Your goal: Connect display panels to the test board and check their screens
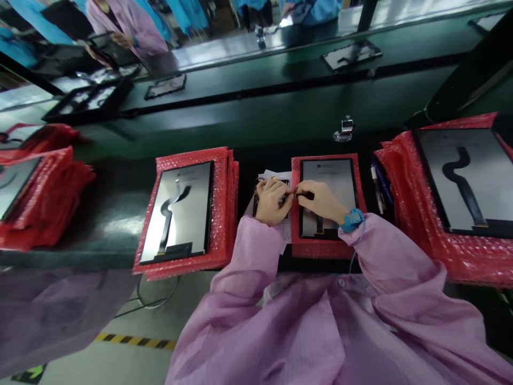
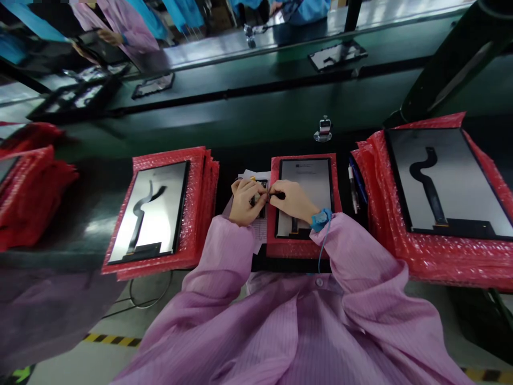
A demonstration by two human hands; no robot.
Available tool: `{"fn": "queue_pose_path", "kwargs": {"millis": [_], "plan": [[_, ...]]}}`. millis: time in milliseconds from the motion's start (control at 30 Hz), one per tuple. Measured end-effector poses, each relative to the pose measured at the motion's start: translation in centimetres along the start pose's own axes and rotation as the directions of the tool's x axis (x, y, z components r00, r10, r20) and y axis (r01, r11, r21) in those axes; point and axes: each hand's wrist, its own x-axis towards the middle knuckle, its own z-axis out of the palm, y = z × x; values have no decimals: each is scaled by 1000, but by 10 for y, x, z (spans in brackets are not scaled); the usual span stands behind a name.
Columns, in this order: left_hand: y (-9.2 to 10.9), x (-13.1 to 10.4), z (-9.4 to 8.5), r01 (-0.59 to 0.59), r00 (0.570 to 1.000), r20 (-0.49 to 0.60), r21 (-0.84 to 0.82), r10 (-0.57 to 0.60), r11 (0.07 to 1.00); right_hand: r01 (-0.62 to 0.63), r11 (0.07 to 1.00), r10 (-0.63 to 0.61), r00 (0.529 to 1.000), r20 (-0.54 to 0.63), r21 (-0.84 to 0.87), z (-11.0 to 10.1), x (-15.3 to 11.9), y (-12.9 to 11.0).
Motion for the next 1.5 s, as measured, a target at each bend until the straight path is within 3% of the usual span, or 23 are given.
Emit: {"fn": "queue_pose_path", "kwargs": {"millis": [700, 833, 900, 933, 1000, 1033, 1067, 1133, 1167, 1233, 1333, 1500], "plan": [[-3, -5, 14, -101, 991, -83, 50, 105, 994, 74, 993, -66, 994, 83, -91, 2, 3, 18], [-6, -2, 16, 6, 994, -107, 22, -4, 1000, 38, 999, -35, 994, 102, -35, -10, 3, 14], [-6, -1, 14, 153, 962, -228, -3, -149, 988, -41, 996, 34, 995, 91, 80, -23, 1, 16], [-5, -2, 12, 234, 918, -325, -22, -228, 972, -85, 988, 79, 995, 53, 130, -30, 0, 19], [4, -8, 8, 348, 794, -506, -73, -336, 935, -159, 982, 172, 976, -135, 100, -46, -1, 29], [12, -14, 8, 364, 759, -548, -90, -351, 927, -215, 977, 208, 940, -272, 5, -52, -1, 35], [22, -22, 9, 351, 761, -552, -92, -341, 932, -301, 946, 231, 883, -407, -116, -58, 0, 42], [45, -42, 16, 258, 866, -427, -64, -260, 964, -503, 801, 252, 775, -580, -324, -64, 2, 55], [56, -52, 21, 204, 921, -330, -45, -207, 978, -577, 718, 264, 743, -615, -389, -66, 4, 60], [73, -71, 33, 145, 980, -135, -32, -148, 989, -639, 615, 280, 725, -630, -462, -66, 9, 69], [83, -88, 47, 165, 986, -20, -64, -166, 984, -635, 603, 260, 728, -634, -482, -65, 17, 81], [77, -89, 48, 216, 976, 26, -86, -215, 973, -526, 754, 203, 756, -622, -393, -71, 21, 101]]}}
